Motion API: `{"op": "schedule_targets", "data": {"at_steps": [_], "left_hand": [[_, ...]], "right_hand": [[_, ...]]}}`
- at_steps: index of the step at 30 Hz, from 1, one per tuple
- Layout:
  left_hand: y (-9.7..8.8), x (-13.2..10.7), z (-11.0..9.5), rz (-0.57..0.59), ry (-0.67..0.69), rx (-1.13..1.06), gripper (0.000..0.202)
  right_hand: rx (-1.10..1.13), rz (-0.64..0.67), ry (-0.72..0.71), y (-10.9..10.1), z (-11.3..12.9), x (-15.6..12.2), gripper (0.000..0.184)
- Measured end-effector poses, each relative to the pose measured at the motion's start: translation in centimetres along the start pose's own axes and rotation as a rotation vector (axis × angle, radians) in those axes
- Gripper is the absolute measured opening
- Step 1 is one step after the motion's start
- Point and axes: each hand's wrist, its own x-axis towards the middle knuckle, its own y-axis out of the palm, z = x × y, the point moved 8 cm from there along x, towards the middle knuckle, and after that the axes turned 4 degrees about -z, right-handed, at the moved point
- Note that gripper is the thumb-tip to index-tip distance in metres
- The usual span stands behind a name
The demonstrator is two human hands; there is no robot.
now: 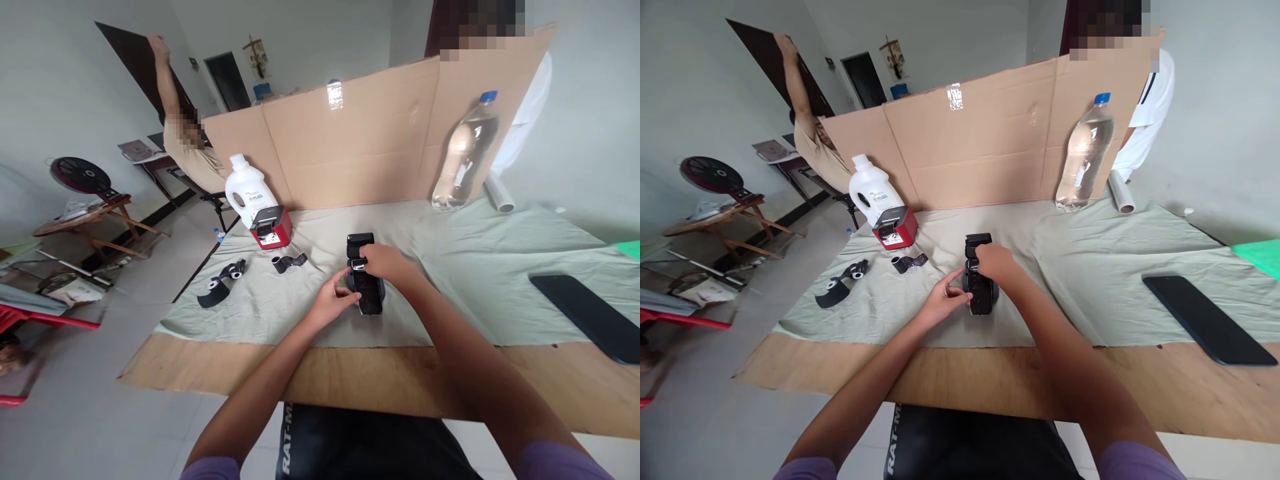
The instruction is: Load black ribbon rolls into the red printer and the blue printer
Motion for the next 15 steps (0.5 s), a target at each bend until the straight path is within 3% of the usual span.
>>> {"op": "schedule_targets", "data": {"at_steps": [8, 15], "left_hand": [[0.1, -0.4, 0.4, -0.047, -0.006, 0.009, 0.090], [0.3, -0.7, 0.6, -0.067, -0.005, -0.007, 0.087]], "right_hand": [[-0.032, -0.040, 0.072, 0.7, 0.1, 0.7, 0.034], [-0.006, 0.103, 0.001, 2.0, -0.4, 1.6, 0.032]]}}
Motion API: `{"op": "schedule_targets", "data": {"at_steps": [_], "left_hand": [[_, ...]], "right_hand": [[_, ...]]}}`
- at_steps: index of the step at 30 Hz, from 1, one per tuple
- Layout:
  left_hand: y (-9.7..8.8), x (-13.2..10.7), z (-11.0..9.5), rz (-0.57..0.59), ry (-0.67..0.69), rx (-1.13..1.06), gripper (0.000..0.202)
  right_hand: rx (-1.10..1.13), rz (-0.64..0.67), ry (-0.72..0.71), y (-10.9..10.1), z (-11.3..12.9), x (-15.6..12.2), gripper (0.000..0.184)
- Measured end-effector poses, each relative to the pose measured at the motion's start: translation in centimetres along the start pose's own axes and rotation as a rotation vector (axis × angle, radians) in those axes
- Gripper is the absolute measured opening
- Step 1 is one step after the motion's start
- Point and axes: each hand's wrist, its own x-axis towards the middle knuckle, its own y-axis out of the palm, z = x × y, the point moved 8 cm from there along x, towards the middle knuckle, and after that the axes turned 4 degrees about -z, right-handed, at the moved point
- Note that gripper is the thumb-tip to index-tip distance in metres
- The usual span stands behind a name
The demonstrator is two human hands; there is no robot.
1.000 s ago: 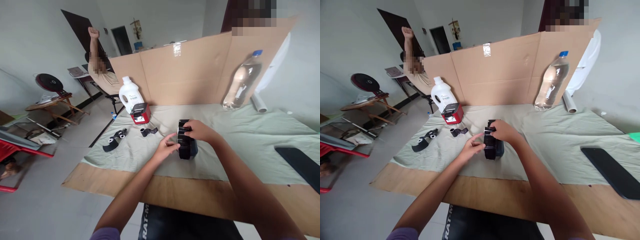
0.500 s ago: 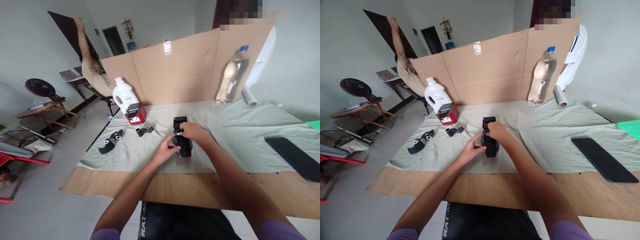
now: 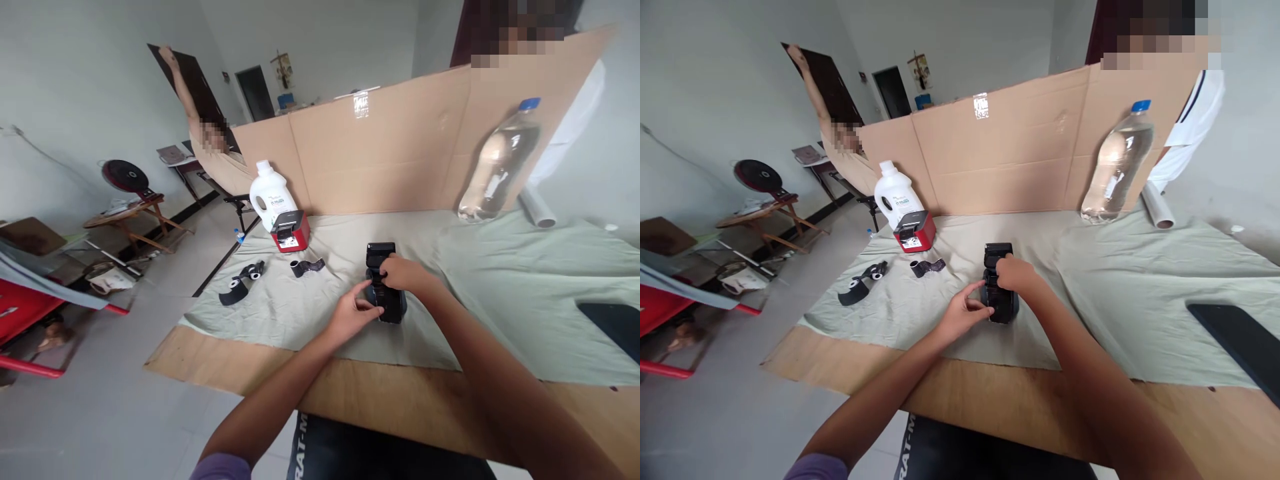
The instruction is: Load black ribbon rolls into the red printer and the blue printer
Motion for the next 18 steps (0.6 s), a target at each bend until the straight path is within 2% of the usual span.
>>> {"op": "schedule_targets", "data": {"at_steps": [10, 15, 18], "left_hand": [[0.3, 0.2, 0.5, -0.008, 0.041, -0.035, 0.083], [0.4, 0.4, 0.8, 0.006, 0.083, -0.030, 0.079], [0.5, 0.5, 0.7, -0.005, 0.090, -0.040, 0.078]], "right_hand": [[-0.123, -0.129, -0.015, 0.1, 1.4, -0.2, 0.032], [-0.179, -0.112, -0.024, 0.5, 1.2, 0.3, 0.034], [-0.191, -0.178, -0.033, 0.2, 1.1, 0.2, 0.034]]}}
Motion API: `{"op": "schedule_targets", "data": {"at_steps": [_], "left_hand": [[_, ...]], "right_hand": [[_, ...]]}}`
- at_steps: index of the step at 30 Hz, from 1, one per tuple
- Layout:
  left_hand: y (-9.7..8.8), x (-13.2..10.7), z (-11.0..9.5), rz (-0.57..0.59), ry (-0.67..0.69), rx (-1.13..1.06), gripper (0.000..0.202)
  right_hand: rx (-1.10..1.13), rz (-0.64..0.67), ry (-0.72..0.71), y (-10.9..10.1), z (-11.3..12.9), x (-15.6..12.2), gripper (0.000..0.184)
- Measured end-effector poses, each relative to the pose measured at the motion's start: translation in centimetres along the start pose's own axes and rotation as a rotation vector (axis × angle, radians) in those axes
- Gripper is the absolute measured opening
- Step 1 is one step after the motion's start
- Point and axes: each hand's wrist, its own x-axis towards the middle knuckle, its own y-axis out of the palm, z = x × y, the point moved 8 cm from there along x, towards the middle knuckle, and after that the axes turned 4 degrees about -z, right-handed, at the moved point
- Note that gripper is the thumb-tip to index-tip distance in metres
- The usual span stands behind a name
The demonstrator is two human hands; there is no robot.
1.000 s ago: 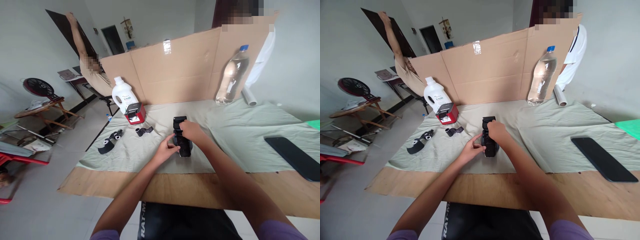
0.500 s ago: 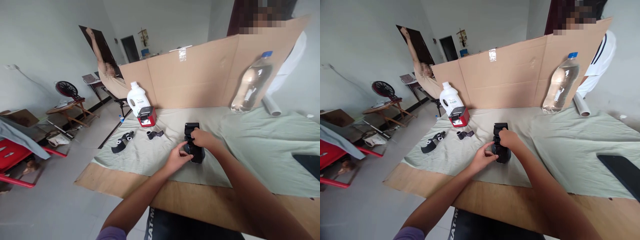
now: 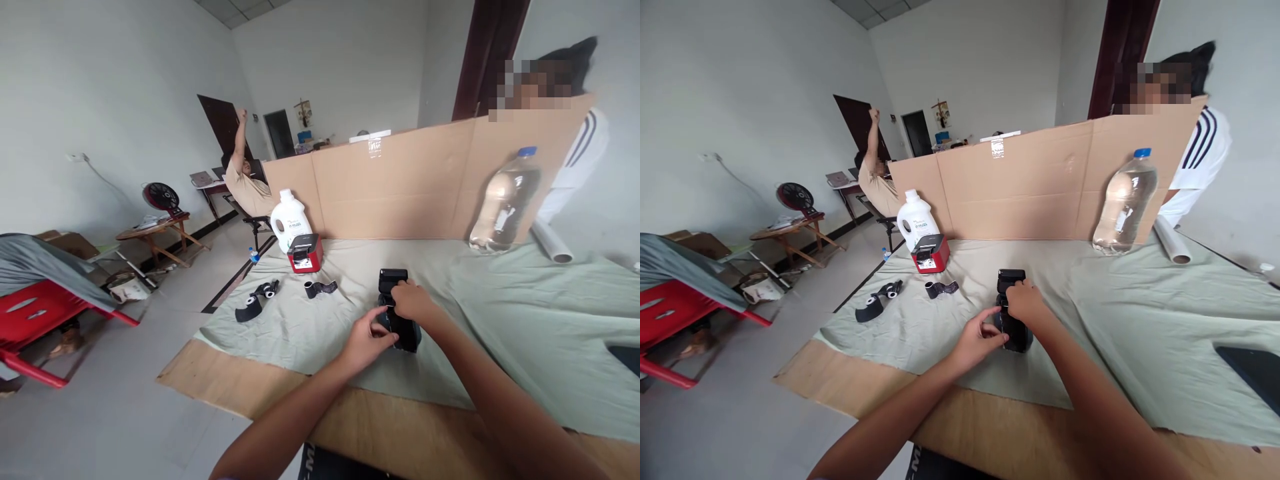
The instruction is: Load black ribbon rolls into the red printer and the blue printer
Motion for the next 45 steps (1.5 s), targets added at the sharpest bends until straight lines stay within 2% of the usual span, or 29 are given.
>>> {"op": "schedule_targets", "data": {"at_steps": [4, 9, 12, 15, 16, 18, 21, 23, 28, 31, 33, 35, 37, 40, 43, 45], "left_hand": [[0.0, 0.2, -0.2, -0.021, 0.021, -0.004, 0.075], [-0.5, 0.6, -0.1, -0.064, 0.024, -0.008, 0.070], [-0.8, 0.7, -0.2, -0.081, 0.022, -0.008, 0.070], [-0.8, 0.6, -0.3, -0.076, 0.022, 0.012, 0.068], [-0.8, 0.6, -0.4, -0.074, 0.028, 0.021, 0.065], [-0.7, 0.5, -0.6, -0.069, 0.045, 0.049, 0.055], [-0.5, 0.4, -0.8, -0.038, 0.058, 0.116, 0.035], [-0.2, 0.3, -0.9, -0.006, 0.063, 0.161, 0.025], [0.0, -0.1, -1.2, 0.027, 0.086, 0.199, 0.021], [0.0, -0.1, -1.4, 0.032, 0.095, 0.202, 0.021], [0.1, -0.1, -1.4, 0.041, 0.099, 0.210, 0.020], [0.1, 0.0, -1.4, 0.046, 0.104, 0.216, 0.020], [0.1, 0.0, -1.4, 0.043, 0.111, 0.218, 0.019], [0.1, 0.1, -1.3, 0.045, 0.117, 0.209, 0.018], [0.2, 0.1, -1.1, 0.057, 0.114, 0.208, 0.017], [0.2, 0.3, -1.1, 0.072, 0.115, 0.191, 0.016]], "right_hand": [[0.032, -0.091, 0.045, -0.6, -0.2, -0.1, 0.032], [0.154, -0.043, 0.181, 0.3, -1.0, 0.1, 0.034], [0.179, -0.034, 0.174, 0.4, -1.2, 0.2, 0.033], [0.217, -0.053, 0.100, -0.4, -1.8, 0.5, 0.022], [0.255, -0.087, 0.072, -1.0, -2.1, 0.6, 0.017], [0.341, -0.243, 0.066, -2.5, -3.2, 0.9, 0.016], [0.412, -0.511, 0.135, -4.1, -5.2, 1.0, 0.028], [0.462, -0.549, 0.112, -3.7, -5.4, 1.4, 0.034], [0.631, -0.433, -0.028, -2.0, -5.0, 1.4, 0.017], [0.646, -0.243, -0.121, -0.5, -4.3, -0.1, 0.009], [0.593, -0.140, -0.116, 0.4, -4.2, -1.0, 0.008], [0.521, -0.098, -0.027, 0.8, -4.8, -1.4, 0.016], [0.473, -0.059, 0.073, 0.7, -5.5, -1.1, 0.033], [0.483, 0.103, 0.143, 0.8, -5.5, 0.1, 0.057], [0.515, 0.316, 0.210, 1.8, -5.3, 1.2, 0.066], [0.523, 0.386, 0.249, 2.4, -5.3, 1.4, 0.068]]}}
